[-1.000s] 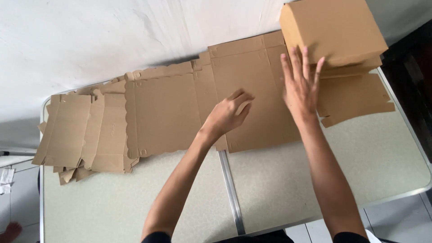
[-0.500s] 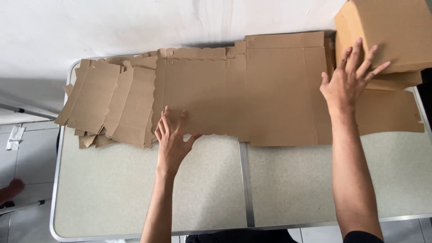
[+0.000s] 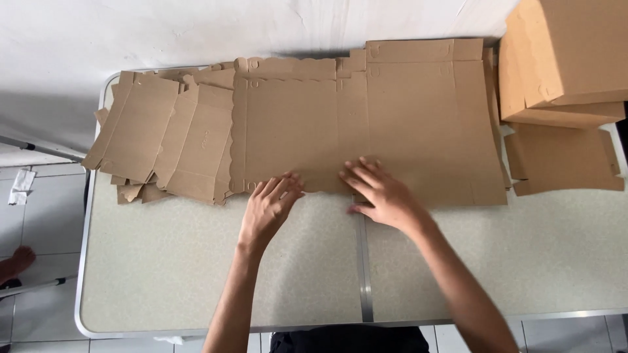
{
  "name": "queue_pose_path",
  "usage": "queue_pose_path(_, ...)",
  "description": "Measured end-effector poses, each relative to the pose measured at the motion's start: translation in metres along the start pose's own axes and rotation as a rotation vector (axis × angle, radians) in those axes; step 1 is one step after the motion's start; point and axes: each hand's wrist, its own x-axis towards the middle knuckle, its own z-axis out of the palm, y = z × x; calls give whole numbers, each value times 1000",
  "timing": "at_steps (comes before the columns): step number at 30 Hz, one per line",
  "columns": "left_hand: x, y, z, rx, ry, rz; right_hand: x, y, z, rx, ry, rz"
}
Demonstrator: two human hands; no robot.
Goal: Folding flat cardboard sheets into boxes on a table
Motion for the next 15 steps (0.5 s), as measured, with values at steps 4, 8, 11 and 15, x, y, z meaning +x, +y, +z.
queue_pose_path(4, 11, 6, -9, -62, -53, -36, 3, 7, 35, -80, 129, -63)
queue_pose_path(8, 18, -1, -7, -117, -96, -66, 9, 2, 23, -39, 102, -59)
queue_pose_path(11, 25, -5, -16, -268, -200, -156, 7, -6, 15, -12, 93, -35)
queue_pose_path(15, 32, -6, -28, -290, -237, -154, 9, -12, 1, 15, 51, 38)
